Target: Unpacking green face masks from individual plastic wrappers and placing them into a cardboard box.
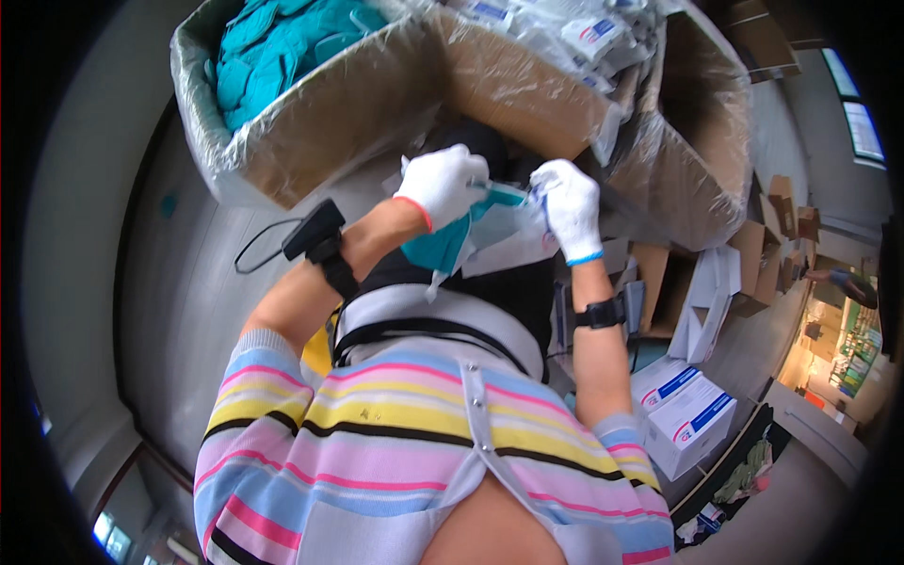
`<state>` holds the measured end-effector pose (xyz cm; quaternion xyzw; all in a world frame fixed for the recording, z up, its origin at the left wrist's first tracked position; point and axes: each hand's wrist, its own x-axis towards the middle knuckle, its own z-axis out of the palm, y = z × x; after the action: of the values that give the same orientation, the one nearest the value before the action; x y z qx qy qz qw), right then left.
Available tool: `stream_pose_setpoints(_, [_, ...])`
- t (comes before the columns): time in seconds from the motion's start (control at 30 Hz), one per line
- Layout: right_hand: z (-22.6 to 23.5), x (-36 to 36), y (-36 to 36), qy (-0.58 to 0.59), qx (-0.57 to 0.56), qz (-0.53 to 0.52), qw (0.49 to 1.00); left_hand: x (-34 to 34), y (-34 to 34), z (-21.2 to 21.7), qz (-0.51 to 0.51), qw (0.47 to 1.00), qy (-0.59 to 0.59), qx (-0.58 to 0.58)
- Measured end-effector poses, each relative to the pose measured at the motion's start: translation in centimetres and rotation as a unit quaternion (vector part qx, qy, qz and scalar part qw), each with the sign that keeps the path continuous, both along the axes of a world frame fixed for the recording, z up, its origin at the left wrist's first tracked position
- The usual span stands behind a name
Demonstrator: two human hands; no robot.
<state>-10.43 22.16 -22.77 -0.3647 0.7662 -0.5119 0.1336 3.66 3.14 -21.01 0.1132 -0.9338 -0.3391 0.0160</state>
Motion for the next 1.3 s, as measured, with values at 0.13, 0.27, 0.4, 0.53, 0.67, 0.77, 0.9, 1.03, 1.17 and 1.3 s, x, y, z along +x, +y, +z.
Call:
stream_pose_setpoints(0.13, [-0.4,0.0,0.0,0.029,0.032,0.001,0.999,0.6,-0.7,-1.3,-0.008,0.996,0.09,-0.007])
stream_pose_setpoints(0.27, [-1.3,-2.9,1.9,0.157,0.181,-0.01,0.971,1.8,-5.9,1.0,0.234,0.929,0.198,0.21])
stream_pose_setpoints(0.4, [2.9,-6.9,1.2,-0.123,0.019,-0.114,0.986,5.3,-10.4,1.3,0.332,0.85,0.268,0.311])
stream_pose_setpoints(0.53, [8.5,-12.2,-3.7,-0.225,-0.193,-0.266,0.917,8.7,-10.2,0.3,0.354,0.852,0.222,0.314])
stream_pose_setpoints(0.67, [11.2,-20.1,-10.0,-0.015,-0.107,-0.333,0.937,9.8,-7.8,-1.0,0.421,0.79,0.253,0.366])
stream_pose_setpoints(0.77, [13.3,-28.1,-9.9,-0.024,-0.098,-0.365,0.925,9.3,-8.5,-5.1,0.343,0.857,0.174,0.343])
stream_pose_setpoints(0.9, [13.4,-25.3,-9.7,0.166,0.062,-0.464,0.868,7.6,-7.3,-3.2,0.316,0.874,0.153,0.336])
stream_pose_setpoints(1.03, [8.9,-14.2,-7.0,-0.02,-0.119,-0.111,0.987,5.7,-6.1,-1.0,0.254,0.903,0.12,0.324])
stream_pose_setpoints(1.17, [4.7,-0.6,-6.0,-0.099,0.031,0.162,0.981,4.1,-5.1,0.5,0.188,0.933,0.096,0.291])
stream_pose_setpoints(1.3, [4.9,4.2,-5.3,-0.08,0.033,0.08,0.993,3.4,-3.4,2.0,0.133,0.962,0.095,0.218])
